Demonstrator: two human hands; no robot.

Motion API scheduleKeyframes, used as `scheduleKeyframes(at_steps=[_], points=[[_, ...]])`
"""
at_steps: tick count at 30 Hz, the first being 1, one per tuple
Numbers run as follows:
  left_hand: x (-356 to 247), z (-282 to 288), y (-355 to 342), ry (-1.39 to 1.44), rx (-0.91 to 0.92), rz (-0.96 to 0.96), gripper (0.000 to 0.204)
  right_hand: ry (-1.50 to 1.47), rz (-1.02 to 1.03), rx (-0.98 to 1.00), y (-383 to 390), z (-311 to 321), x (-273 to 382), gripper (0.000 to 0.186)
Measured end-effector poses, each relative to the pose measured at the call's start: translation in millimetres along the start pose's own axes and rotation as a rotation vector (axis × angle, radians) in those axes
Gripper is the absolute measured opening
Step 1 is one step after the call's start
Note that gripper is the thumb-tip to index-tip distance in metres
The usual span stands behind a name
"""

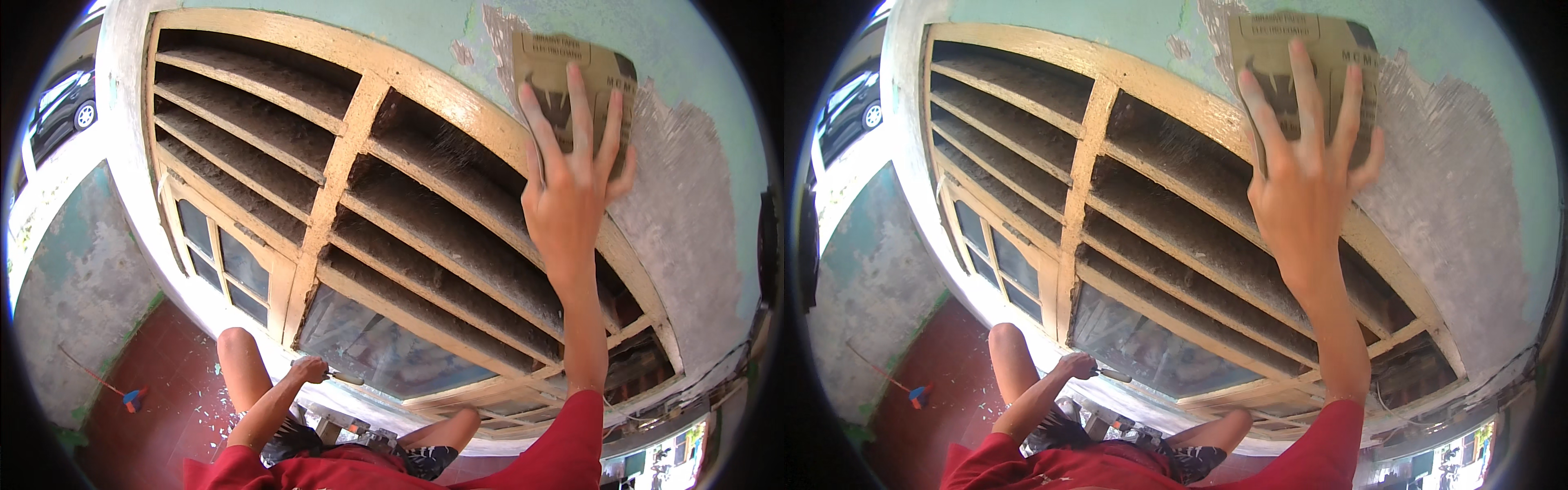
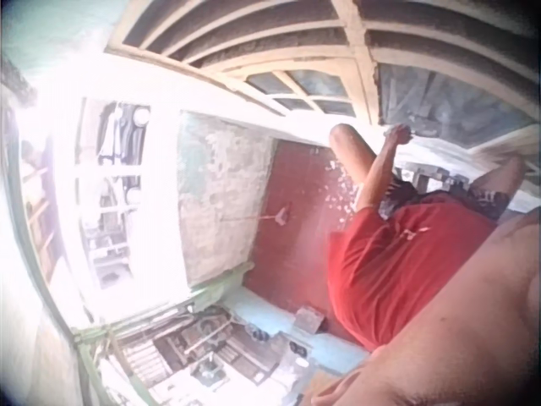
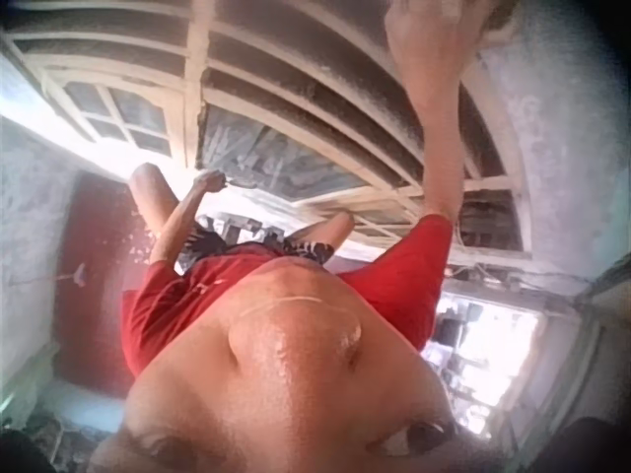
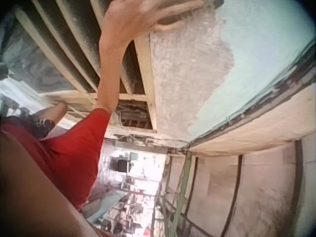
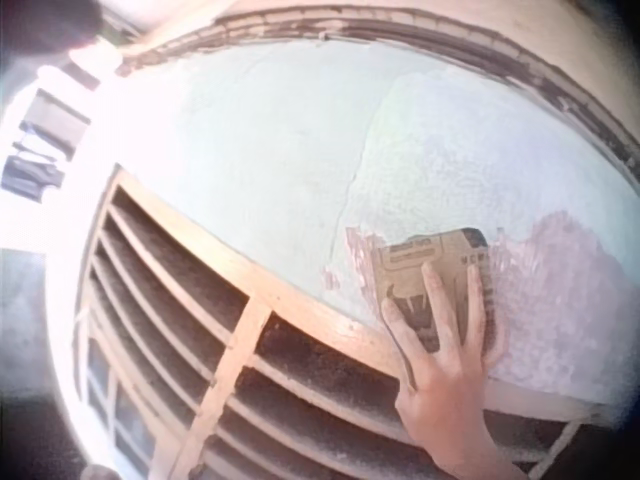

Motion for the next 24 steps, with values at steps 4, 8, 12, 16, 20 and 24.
scheduleKeyframes(at_steps=[4,8,12,16,20,24], points=[[4,-2,1,0.011,-0.001,0.009,0.03,-0.029,0.021,-0.014,-17,4,1,0.045],[-4,9,7,0.011,0.017,0.029,0.031,0.046,0.0,-0.08,-61,5,12,0.043],[-5,10,11,0.02,0.017,0.03,0.031,-0.029,-0.008,-0.023,-26,3,8,0.044],[-1,6,9,0.041,-0.006,0.019,0.03,-0.017,0.03,-0.006,-2,0,1,0.046],[-1,0,-1,0.006,0.009,0.02,0.031,-0.061,0.021,-0.054,-41,8,6,0.042],[0,-2,-8,-0.01,0.009,0.034,0.029,0.005,0.026,-0.091,-57,8,21,0.042]])
Point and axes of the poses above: each hand's wrist, its own y-axis away from the middle knuckle, its own z-axis out of the back of the hand, x = y × z, the point moved 8 cm from there along -y, towards the middle knuckle, and after that the axes turned 12 degrees about x, right-handed, at the moved point
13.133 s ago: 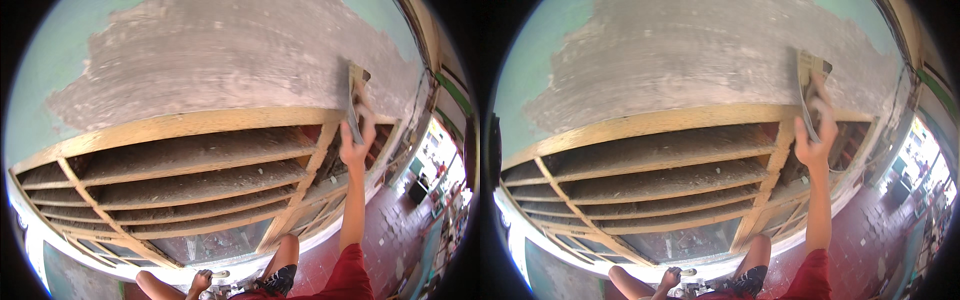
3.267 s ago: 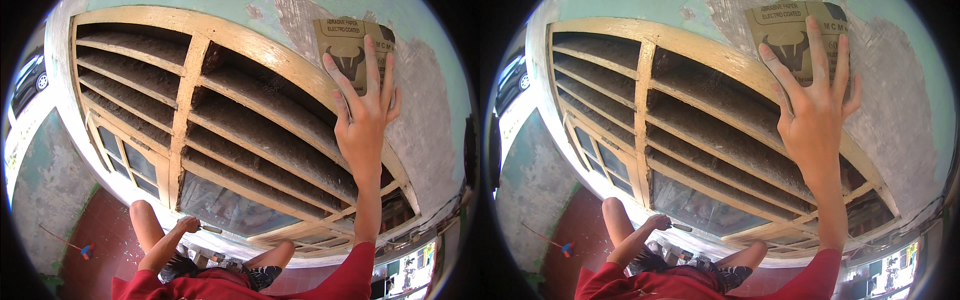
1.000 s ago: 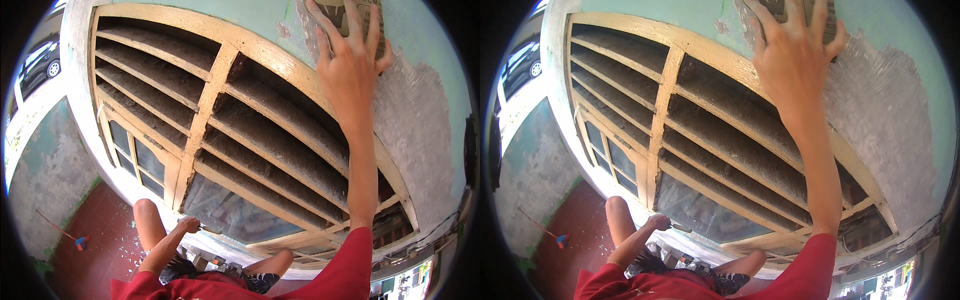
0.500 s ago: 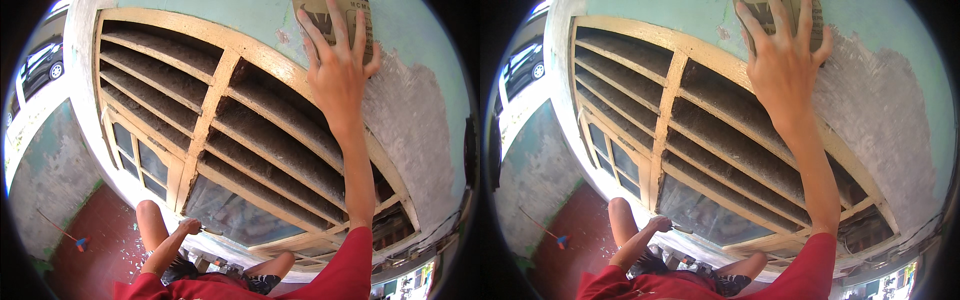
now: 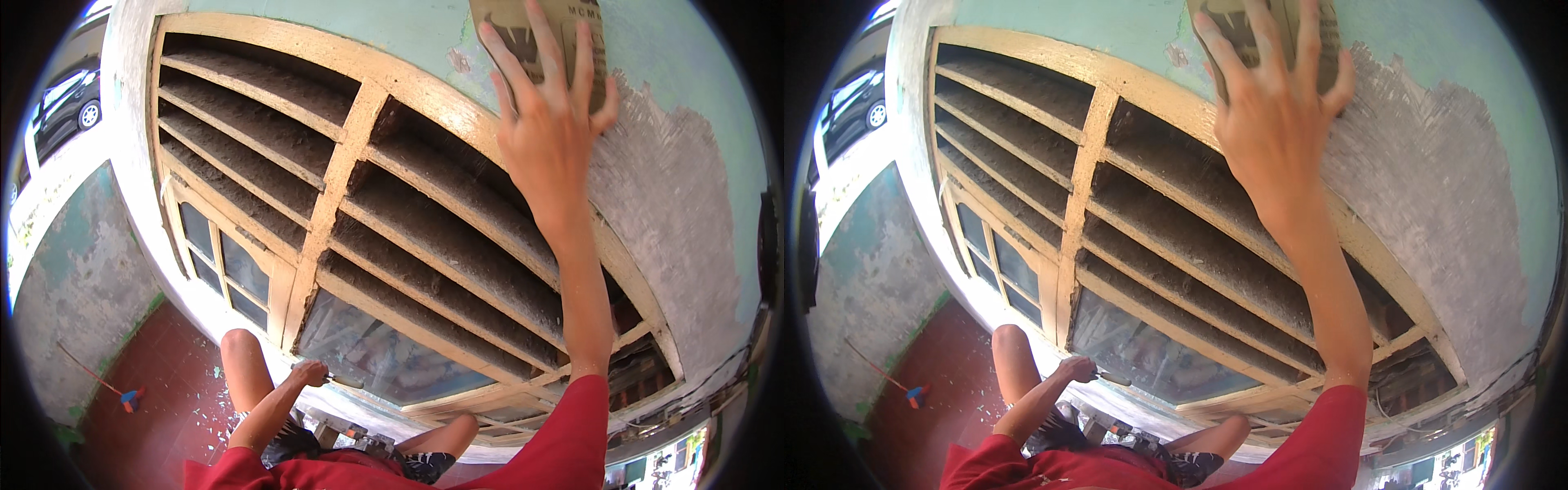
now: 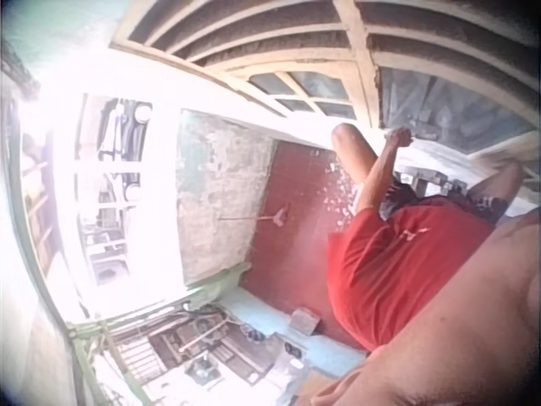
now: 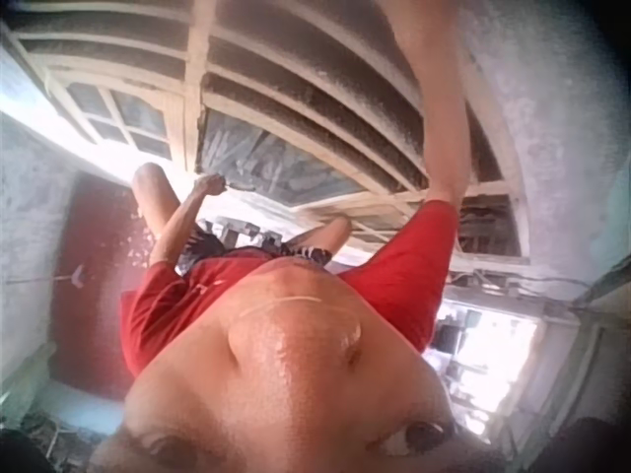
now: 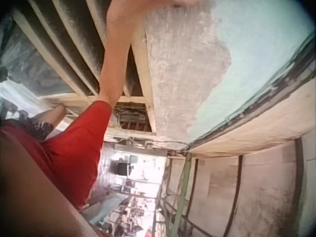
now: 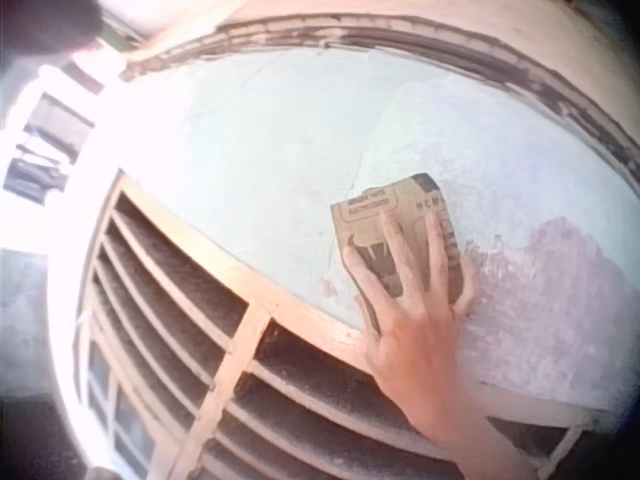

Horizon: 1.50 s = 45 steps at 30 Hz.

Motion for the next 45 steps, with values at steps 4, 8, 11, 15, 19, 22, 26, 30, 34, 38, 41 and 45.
scheduleKeyframes(at_steps=[4,8,11,15,19,22,26,30,34,38,41,45], points=[[-5,4,7,0.034,0.011,-0.03,0.029,-0.069,-0.002,0.012,36,-4,-13,0.041],[-3,4,3,0.016,0.011,-0.016,0.029,-0.044,0.02,-0.005,13,4,-11,0.041],[-4,0,1,0.004,0.002,-0.029,0.029,0.021,0.007,-0.013,0,1,-4,0.042],[-1,-2,-2,0.039,-0.009,-0.028,0.029,0.004,-0.005,0.051,33,-3,-9,0.042],[-5,0,0,0.026,0.006,-0.033,0.029,0.01,0.022,0.045,28,3,-14,0.043],[6,-13,-10,0.001,0.009,-0.035,0.029,-0.05,0.024,0.011,0,6,-5,0.039],[3,-9,-6,0.011,0.031,-0.019,0.028,-0.075,-0.012,0.074,25,6,-15,0.038],[-7,-1,-1,-0.001,-0.006,-0.048,0.028,0.011,-0.026,0.165,87,5,-41,0.043],[-11,-4,-8,-0.026,0.031,-0.062,0.03,-0.024,-0.018,0.167,74,9,-38,0.046],[-23,2,-10,-0.021,0.033,-0.085,0.034,-0.037,0.005,0.083,23,5,-26,0.046],[-23,5,-4,0.002,0.043,-0.047,0.034,-0.112,-0.018,0.128,14,13,-13,0.036],[-18,-2,-9,-0.006,0.04,-0.059,0.034,-0.053,-0.023,0.096,57,-1,-31,0.042]])
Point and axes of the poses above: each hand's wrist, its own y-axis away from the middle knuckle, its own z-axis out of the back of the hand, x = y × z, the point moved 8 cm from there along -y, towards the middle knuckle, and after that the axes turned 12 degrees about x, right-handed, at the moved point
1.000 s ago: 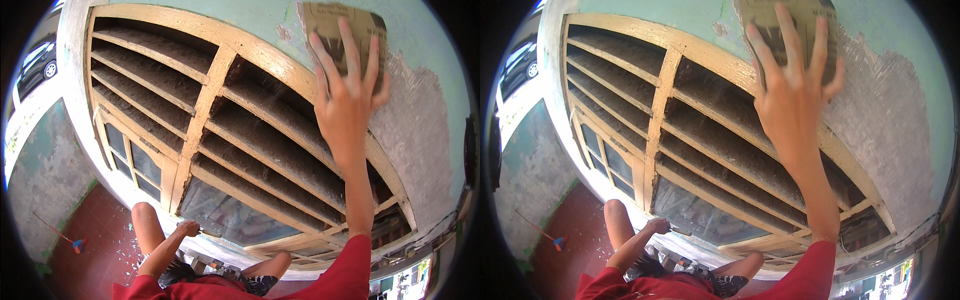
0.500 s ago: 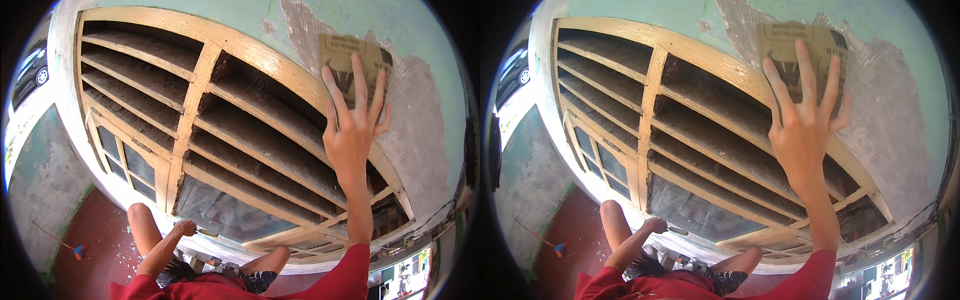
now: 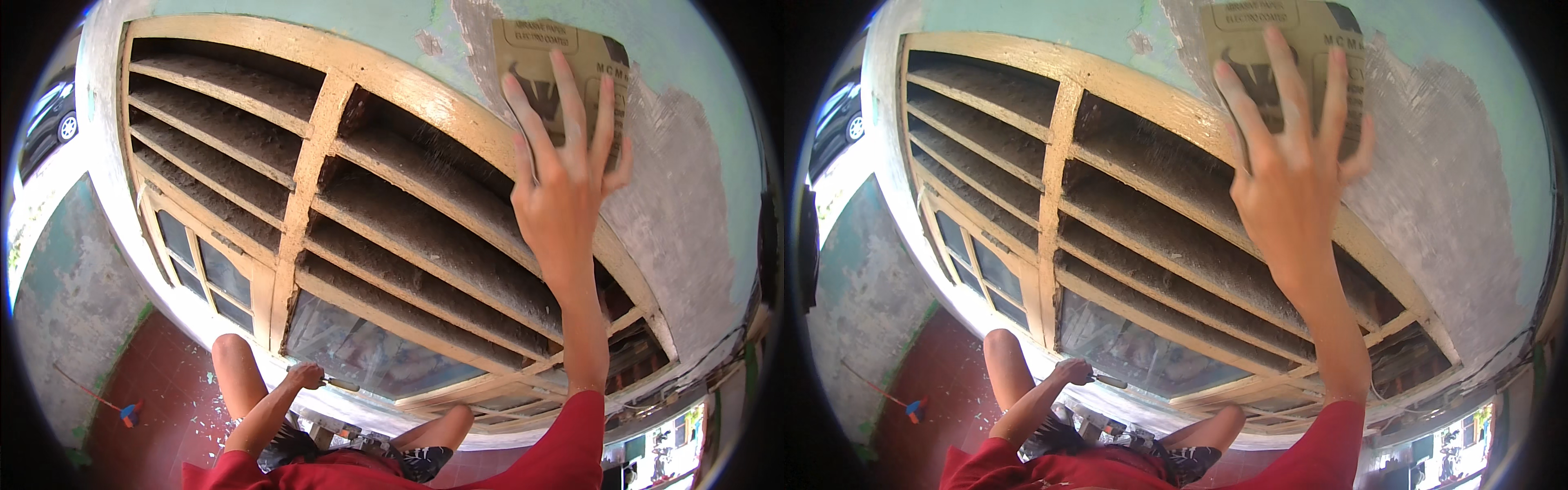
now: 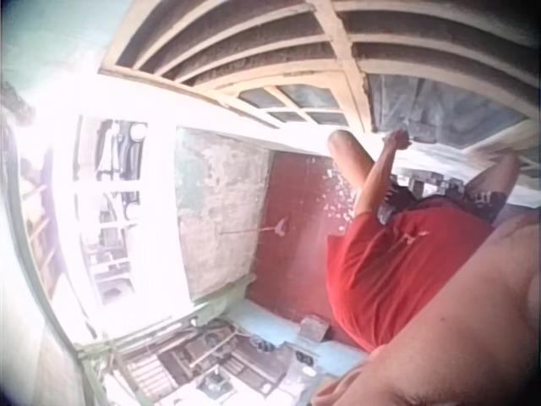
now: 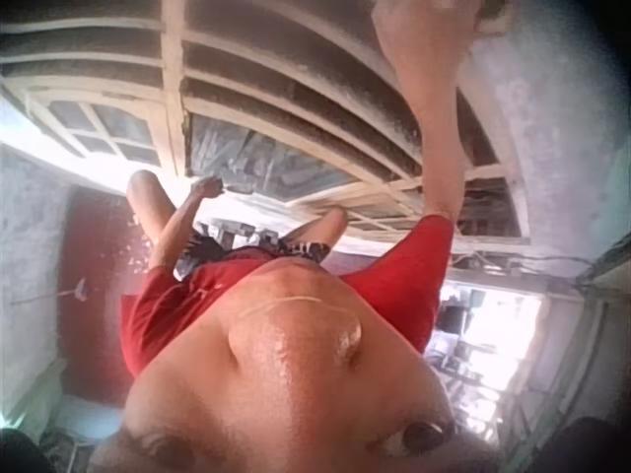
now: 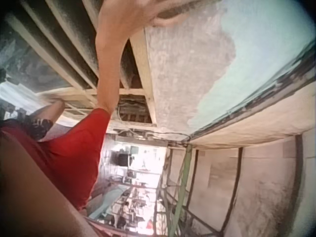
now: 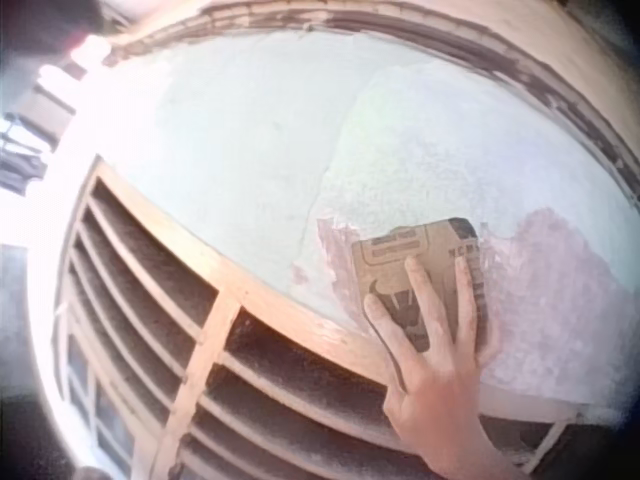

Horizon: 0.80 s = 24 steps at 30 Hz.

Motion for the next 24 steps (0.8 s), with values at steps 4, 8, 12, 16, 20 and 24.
scheduleKeyframes(at_steps=[4,8,12,16,20,24], points=[[3,-2,-3,-0.027,-0.002,0.0,0.033,0.029,-0.006,0.008,-18,9,2,0.042],[8,-5,-1,-0.033,0.061,0.062,0.031,-0.007,-0.003,-0.049,-44,7,16,0.035],[1,2,9,0.049,-0.049,0.006,0.028,0.049,-0.023,-0.024,-8,-3,8,0.043],[9,-1,9,0.016,0.007,0.03,0.03,0.066,-0.01,-0.035,-23,8,10,0.042],[16,-6,14,0.023,0.005,0.042,0.031,-0.018,0.01,-0.054,-54,11,16,0.037],[22,-14,13,-0.012,0.065,0.085,0.032,0.006,-0.057,-0.014,-12,6,1,0.042]])
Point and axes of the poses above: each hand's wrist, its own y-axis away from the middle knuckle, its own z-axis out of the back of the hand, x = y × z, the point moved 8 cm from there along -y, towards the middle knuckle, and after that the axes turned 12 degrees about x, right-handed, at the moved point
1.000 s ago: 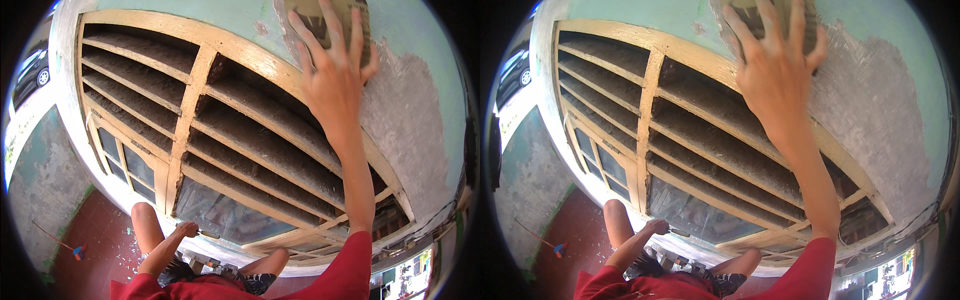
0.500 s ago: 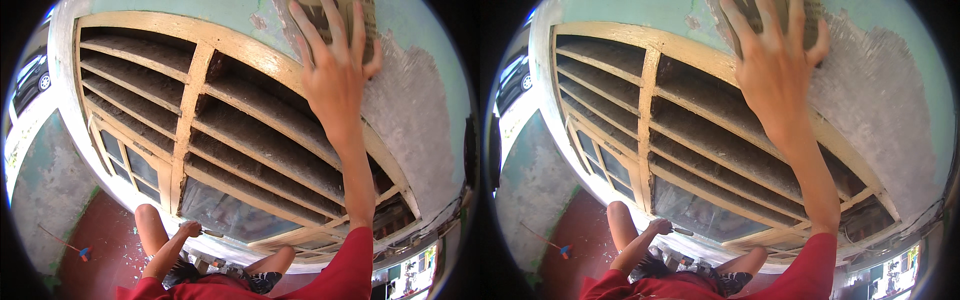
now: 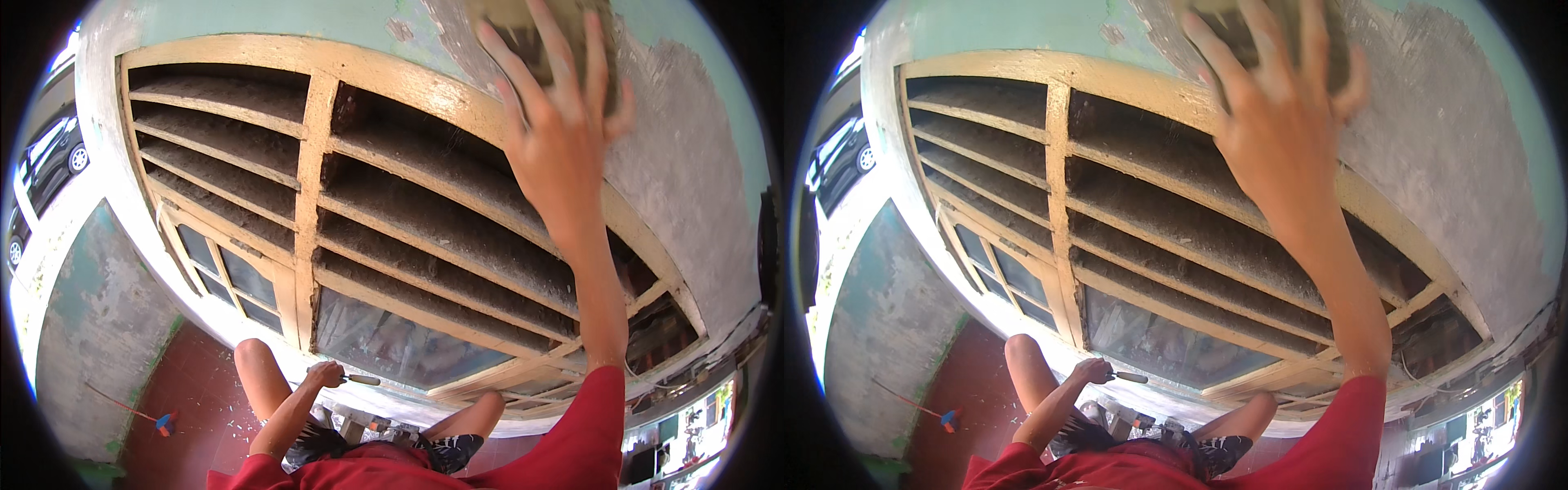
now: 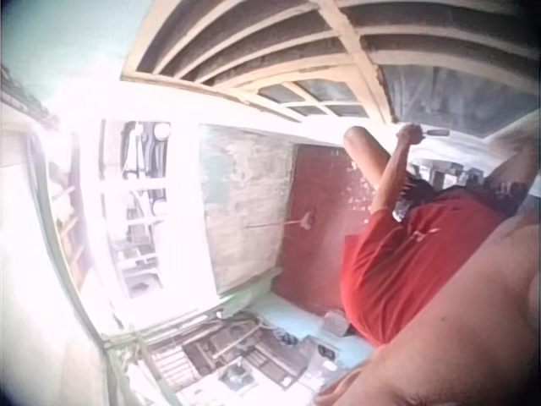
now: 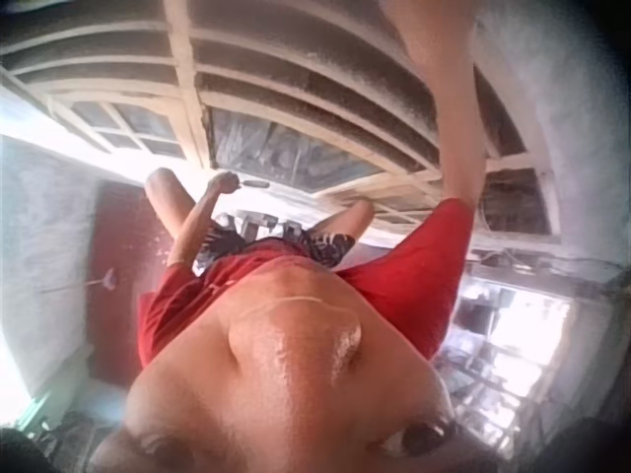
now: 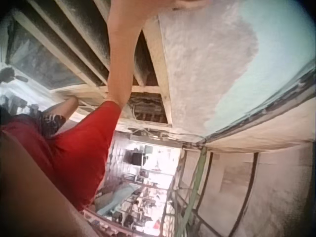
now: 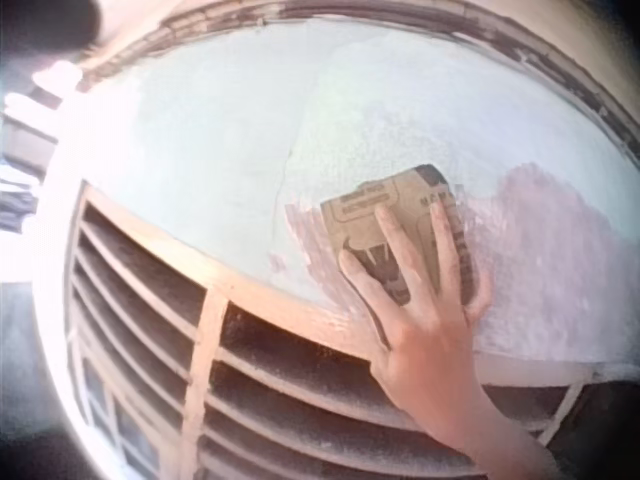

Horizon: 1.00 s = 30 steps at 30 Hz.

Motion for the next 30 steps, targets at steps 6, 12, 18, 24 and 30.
scheduleKeyframes(at_steps=[6,12,18,24,30], points=[[-5,-2,-2,-0.017,-0.009,-0.041,0.029,0.049,0.014,0.115,63,6,-31,0.049],[-11,-1,-7,-0.012,0.022,-0.046,0.033,-0.067,0.076,0.066,8,3,-1,0.044],[4,-17,-13,-0.03,0.006,-0.068,0.035,-0.168,0.126,0.008,-19,2,9,0.042],[-4,-13,-3,0.005,0.079,-0.047,0.035,-0.109,0.003,0.114,77,10,-78,0.045],[-8,-17,-19,-0.077,0.06,-0.075,0.035,-0.007,0.002,0.168,59,9,-59,0.046]])
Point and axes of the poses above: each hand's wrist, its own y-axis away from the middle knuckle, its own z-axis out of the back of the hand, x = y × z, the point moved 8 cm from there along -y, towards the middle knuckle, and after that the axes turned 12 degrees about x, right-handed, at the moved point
